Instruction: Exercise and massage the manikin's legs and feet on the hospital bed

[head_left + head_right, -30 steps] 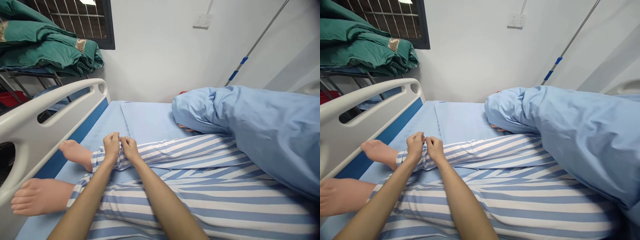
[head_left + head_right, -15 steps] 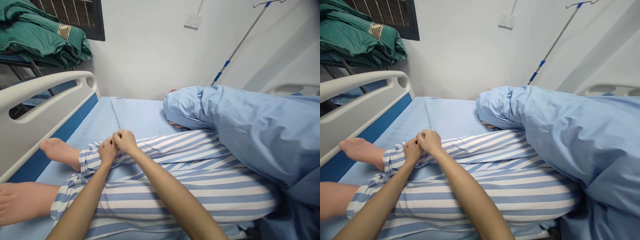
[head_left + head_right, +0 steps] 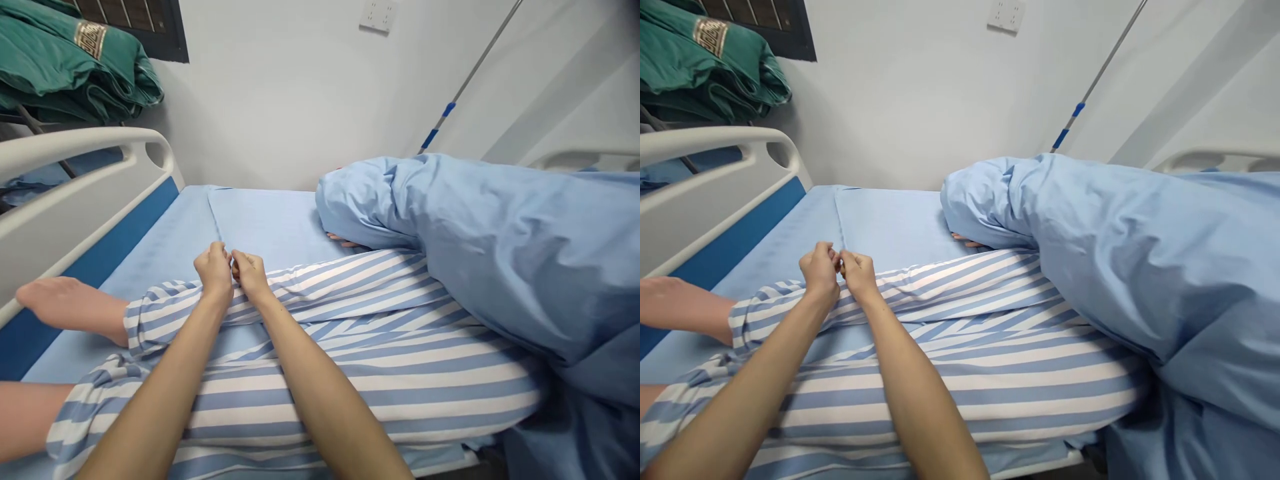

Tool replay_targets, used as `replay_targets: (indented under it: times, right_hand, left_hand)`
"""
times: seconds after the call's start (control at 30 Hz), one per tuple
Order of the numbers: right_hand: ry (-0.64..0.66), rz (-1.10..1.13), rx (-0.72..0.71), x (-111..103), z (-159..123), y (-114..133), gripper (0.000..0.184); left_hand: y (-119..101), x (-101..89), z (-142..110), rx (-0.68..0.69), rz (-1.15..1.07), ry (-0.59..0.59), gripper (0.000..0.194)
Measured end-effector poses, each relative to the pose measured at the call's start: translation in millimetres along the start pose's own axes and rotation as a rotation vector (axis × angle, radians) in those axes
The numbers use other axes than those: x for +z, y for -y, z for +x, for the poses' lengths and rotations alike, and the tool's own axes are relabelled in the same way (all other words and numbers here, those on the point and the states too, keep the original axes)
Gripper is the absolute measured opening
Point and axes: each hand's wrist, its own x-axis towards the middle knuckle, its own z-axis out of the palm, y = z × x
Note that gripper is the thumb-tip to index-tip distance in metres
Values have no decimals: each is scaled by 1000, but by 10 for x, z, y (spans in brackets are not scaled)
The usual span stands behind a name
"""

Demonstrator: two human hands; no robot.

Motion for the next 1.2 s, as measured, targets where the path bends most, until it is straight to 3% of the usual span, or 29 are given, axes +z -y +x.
replay_targets:
  times: [0.07, 0.17, 0.23, 0.37, 0.43, 0.53, 0.73, 0.87, 0.93, 1.03, 1.2]
  right_hand:
    - [-53, 57, -5, -28, 15, -23, 37]
    - [-93, -30, -53, -37, 29, -35, 35]
    - [-86, -230, -43, -35, 35, 29, 34]
    - [-18, -857, -124, -100, 25, 269, 29]
    - [21, -988, -180, -177, 5, 316, 28]
    - [27, -855, -172, -296, -24, 214, 39]
    - [-118, -447, -154, -414, 38, 10, 43]
    - [-174, -127, -15, -486, 119, 65, 47]
    - [-177, -36, 38, -522, 139, 81, 47]
    - [-192, -41, 29, -552, 142, 61, 46]
    - [-181, -244, -37, -525, 147, 15, 45]
  left_hand:
    - [109, 67, -82, 109, 164, -7, 28]
    - [283, 40, -129, 271, 369, 17, 32]
    - [346, 2, -105, 285, 405, 27, 33]
    - [364, -20, -54, 332, 511, 96, 23]
    - [359, -10, -68, 351, 573, 136, 20]
    - [353, 7, -131, 305, 627, 135, 31]
    - [160, 180, -213, 281, 706, 91, 43]
    - [-75, 498, -187, 292, 324, 131, 43]
    - [-90, 632, -181, 258, 105, 122, 41]
    - [65, 698, -181, 201, 1, 24, 38]
    - [334, 573, -160, 253, 124, -38, 36]
